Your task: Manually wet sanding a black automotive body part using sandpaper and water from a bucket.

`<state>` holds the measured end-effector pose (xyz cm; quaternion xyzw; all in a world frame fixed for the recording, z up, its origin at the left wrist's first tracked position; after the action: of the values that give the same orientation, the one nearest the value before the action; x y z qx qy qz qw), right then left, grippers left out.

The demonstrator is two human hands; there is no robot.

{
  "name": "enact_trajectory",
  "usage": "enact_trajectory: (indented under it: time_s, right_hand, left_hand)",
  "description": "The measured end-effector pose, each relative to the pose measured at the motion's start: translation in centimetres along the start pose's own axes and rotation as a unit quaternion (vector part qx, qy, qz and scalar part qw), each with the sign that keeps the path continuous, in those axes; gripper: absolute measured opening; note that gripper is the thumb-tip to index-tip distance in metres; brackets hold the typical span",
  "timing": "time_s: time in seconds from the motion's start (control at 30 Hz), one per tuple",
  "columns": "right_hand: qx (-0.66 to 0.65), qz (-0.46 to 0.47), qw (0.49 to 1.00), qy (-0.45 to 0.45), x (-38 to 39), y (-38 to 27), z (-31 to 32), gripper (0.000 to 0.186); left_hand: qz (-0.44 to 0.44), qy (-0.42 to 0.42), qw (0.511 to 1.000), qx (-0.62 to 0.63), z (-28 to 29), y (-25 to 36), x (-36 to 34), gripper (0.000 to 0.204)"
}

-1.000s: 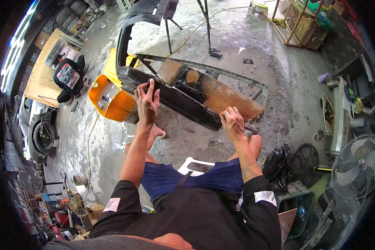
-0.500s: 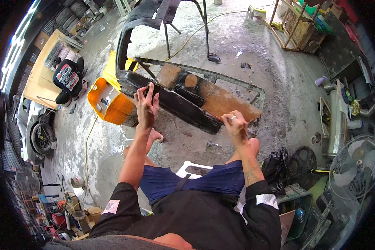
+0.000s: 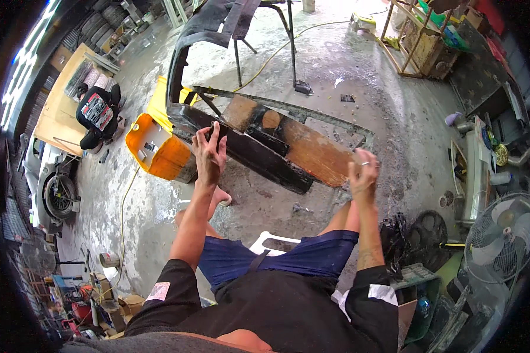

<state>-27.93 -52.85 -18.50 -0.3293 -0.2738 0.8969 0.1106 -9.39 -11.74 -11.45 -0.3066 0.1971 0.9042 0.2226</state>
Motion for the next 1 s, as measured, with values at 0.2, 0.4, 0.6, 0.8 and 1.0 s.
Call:
enact_trajectory:
  time_s: [0.2,0.4,0.6,0.8,1.0]
  right_hand:
    - [-0.142,0.040,0.982,-0.116,3.4,-9.4,-8.5,0.068]
    - [0.031,0.084,0.973,-0.213,3.7,-13.8,-18.0,0.137]
    - [0.009,0.087,0.984,-0.153,4.4,-12.8,-20.3,0.112]
    - [0.018,0.073,0.984,-0.162,3.7,-12.4,-19.3,0.113]
    - [0.009,0.072,0.986,-0.152,3.9,-12.1,-20.3,0.114]
  left_hand:
    - [0.000,-0.002,1.000,0.001,0.3,0.3,-0.2,0.050]
    - [-0.010,-0.005,0.999,-0.032,0.2,0.6,-0.2,0.051]
    - [-0.132,-0.154,0.979,-0.027,-3.7,8.0,4.8,0.052]
    - [-0.079,-0.041,0.994,-0.068,0.4,1.2,-4.8,0.036]
    - [-0.166,-0.136,0.976,-0.047,-6.0,9.0,6.6,0.068]
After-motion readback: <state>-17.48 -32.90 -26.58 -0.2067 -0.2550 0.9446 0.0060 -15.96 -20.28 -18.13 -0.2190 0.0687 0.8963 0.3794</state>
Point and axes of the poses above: each hand's wrist, its own x-axis away from the middle knuckle, its own z-axis out of the back of the hand, y = z × x, the point moved 8 cm from there along -x, towards the middle knuckle
